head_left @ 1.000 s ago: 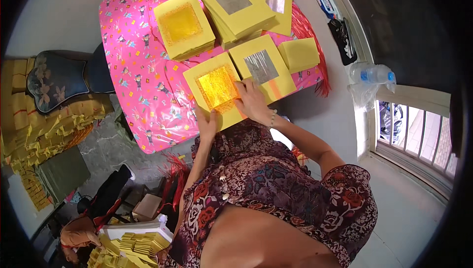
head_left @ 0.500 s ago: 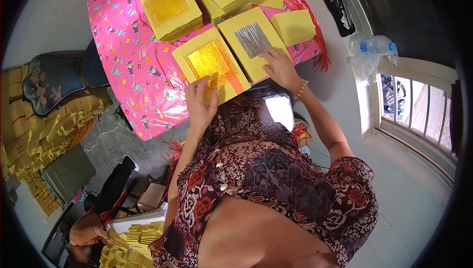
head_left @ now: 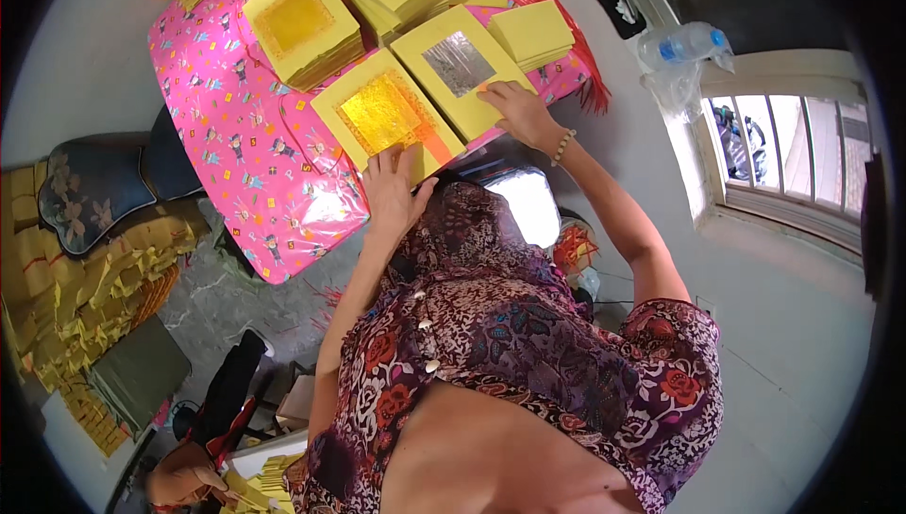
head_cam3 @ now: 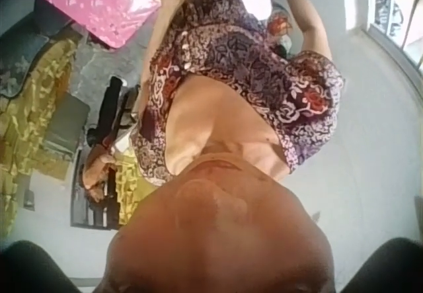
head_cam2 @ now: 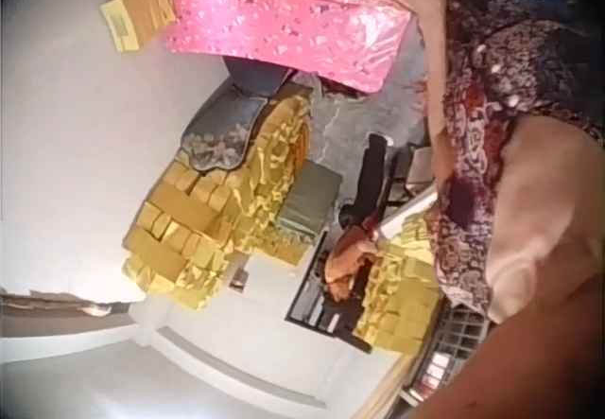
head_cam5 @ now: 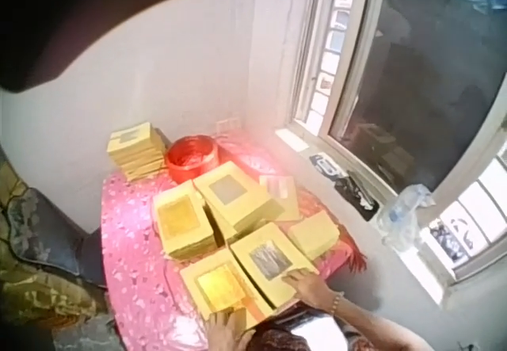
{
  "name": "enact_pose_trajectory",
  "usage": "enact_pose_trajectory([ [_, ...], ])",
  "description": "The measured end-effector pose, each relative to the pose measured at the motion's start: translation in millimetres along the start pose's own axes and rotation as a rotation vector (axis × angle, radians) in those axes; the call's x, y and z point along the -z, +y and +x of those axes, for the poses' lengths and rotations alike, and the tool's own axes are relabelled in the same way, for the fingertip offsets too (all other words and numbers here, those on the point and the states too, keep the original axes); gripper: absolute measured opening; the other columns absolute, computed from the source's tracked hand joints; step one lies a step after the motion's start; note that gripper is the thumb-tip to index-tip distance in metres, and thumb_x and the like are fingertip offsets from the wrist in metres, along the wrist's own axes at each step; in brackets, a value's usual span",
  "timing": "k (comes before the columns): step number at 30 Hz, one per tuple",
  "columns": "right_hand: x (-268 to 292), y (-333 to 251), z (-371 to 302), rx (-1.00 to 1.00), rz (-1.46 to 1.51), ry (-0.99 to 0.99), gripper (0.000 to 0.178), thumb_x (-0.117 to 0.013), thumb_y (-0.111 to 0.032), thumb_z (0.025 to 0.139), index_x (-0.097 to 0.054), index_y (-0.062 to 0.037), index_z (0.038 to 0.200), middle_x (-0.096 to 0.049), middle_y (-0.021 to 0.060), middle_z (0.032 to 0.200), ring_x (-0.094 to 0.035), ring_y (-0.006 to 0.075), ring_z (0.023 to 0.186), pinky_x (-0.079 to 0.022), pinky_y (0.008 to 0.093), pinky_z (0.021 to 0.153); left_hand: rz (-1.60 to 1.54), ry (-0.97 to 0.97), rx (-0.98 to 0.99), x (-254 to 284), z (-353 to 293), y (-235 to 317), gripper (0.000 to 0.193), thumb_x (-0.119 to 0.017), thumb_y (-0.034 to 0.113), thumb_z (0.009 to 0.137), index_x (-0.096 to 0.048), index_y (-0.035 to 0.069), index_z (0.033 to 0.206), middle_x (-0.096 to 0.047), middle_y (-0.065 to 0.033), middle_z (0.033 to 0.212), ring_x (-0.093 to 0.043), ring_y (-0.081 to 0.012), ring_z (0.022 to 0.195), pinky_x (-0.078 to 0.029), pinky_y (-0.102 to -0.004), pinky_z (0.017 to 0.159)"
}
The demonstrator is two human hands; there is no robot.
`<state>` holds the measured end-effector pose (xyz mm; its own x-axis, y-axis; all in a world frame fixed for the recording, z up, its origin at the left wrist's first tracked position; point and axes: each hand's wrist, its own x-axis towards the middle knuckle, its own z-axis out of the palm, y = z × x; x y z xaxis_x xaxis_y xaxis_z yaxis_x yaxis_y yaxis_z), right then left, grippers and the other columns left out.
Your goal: Sorting and checking stacks of yellow paper products at a table.
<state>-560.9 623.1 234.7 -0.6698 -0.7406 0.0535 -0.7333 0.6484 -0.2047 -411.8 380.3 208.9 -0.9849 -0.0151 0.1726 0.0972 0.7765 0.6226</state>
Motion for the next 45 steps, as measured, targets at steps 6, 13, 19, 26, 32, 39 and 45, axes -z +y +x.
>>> enact_pose_trajectory([
  [6, 3, -1, -4, 0.034, -0.026, -0.032, 0.059, -0.068, -0.003, 0.066, -0.051, -0.0065, 0.122, -0.052, 0.0107, 0.119, -0.05, 0.0285, 0.11, -0.044, 0.038, 0.091, -0.093, -0.023, -0.104, -1, 20, 16, 0.049, -0.071, 0.023, 0.074, -0.056, 0.009, 0.119, -0.052, -0.0123, 0.113, -0.046, -0.0306, 0.105, -0.038, -0.0424, 0.087],
  [13, 18, 45, -19, 0.036, -0.004, -0.019, 0.052, -0.071, -0.009, 0.065, -0.056, -0.0084, 0.115, -0.055, 0.0076, 0.112, -0.052, 0.0278, 0.104, -0.043, 0.0393, 0.088, -0.119, -0.035, -0.176, -9, 49, 32, 0.043, -0.072, 0.023, 0.073, -0.06, 0.007, 0.112, -0.058, -0.0114, 0.099, -0.051, -0.0296, 0.093, -0.038, -0.04, 0.08],
  [19, 31, 66, -5, 0.131, 0.06, -0.103, 0.045, -0.073, -0.016, 0.065, -0.058, -0.0086, 0.106, -0.056, 0.0079, 0.104, -0.052, 0.0275, 0.102, -0.042, 0.0388, 0.087, -0.12, -0.15, -0.15, -38, 81, 50, 0.043, -0.075, 0.027, 0.07, -0.061, 0.005, 0.103, -0.06, -0.0113, 0.092, -0.055, -0.0311, 0.09, -0.045, -0.0405, 0.077],
  [26, 38, 81, 19, 0.261, 0.104, -0.279, 0.047, -0.076, -0.017, 0.064, -0.052, -0.0088, 0.103, -0.05, 0.0075, 0.103, -0.05, 0.0275, 0.102, -0.043, 0.0385, 0.085, -0.001, -0.271, -0.041, -77, 108, 65, 0.05, -0.079, 0.024, 0.063, -0.057, 0.004, 0.103, -0.056, -0.0125, 0.09, -0.056, -0.0298, 0.09, -0.047, -0.0378, 0.078],
  [32, 31, 95, 35, 0.368, 0.253, -0.378, 0.043, -0.076, -0.015, 0.063, -0.051, -0.0076, 0.097, -0.049, 0.0069, 0.098, -0.051, 0.0264, 0.097, -0.046, 0.0373, 0.078, -0.136, -0.214, 0.041, -84, 103, 53, 0.038, -0.077, 0.018, 0.063, -0.054, 0.003, 0.089, -0.054, -0.0116, 0.085, -0.056, -0.0318, 0.082, -0.049, -0.0403, 0.07],
  [39, 24, 103, 46, 0.488, 0.341, -0.467, 0.035, -0.075, -0.019, 0.064, -0.055, -0.0074, 0.091, -0.05, 0.0054, 0.09, -0.053, 0.0251, 0.091, -0.046, 0.0377, 0.073, -0.221, -0.346, 0.147, -72, 99, 51, 0.034, -0.076, 0.02, 0.065, -0.058, 0.003, 0.088, -0.057, -0.013, 0.088, -0.059, -0.0312, 0.083, -0.05, -0.0393, 0.073],
  [45, 29, 101, 50, 0.429, 0.423, -0.543, 0.02, -0.073, -0.019, 0.071, -0.064, -0.0075, 0.084, -0.055, 0.0057, 0.086, -0.056, 0.025, 0.087, -0.046, 0.0372, 0.073, -0.382, -0.314, 0.196, -77, 96, 41, 0.024, -0.075, 0.018, 0.069, -0.062, 0.002, 0.083, -0.061, -0.0136, 0.079, -0.062, -0.0287, 0.072, -0.05, -0.0363, 0.066],
])
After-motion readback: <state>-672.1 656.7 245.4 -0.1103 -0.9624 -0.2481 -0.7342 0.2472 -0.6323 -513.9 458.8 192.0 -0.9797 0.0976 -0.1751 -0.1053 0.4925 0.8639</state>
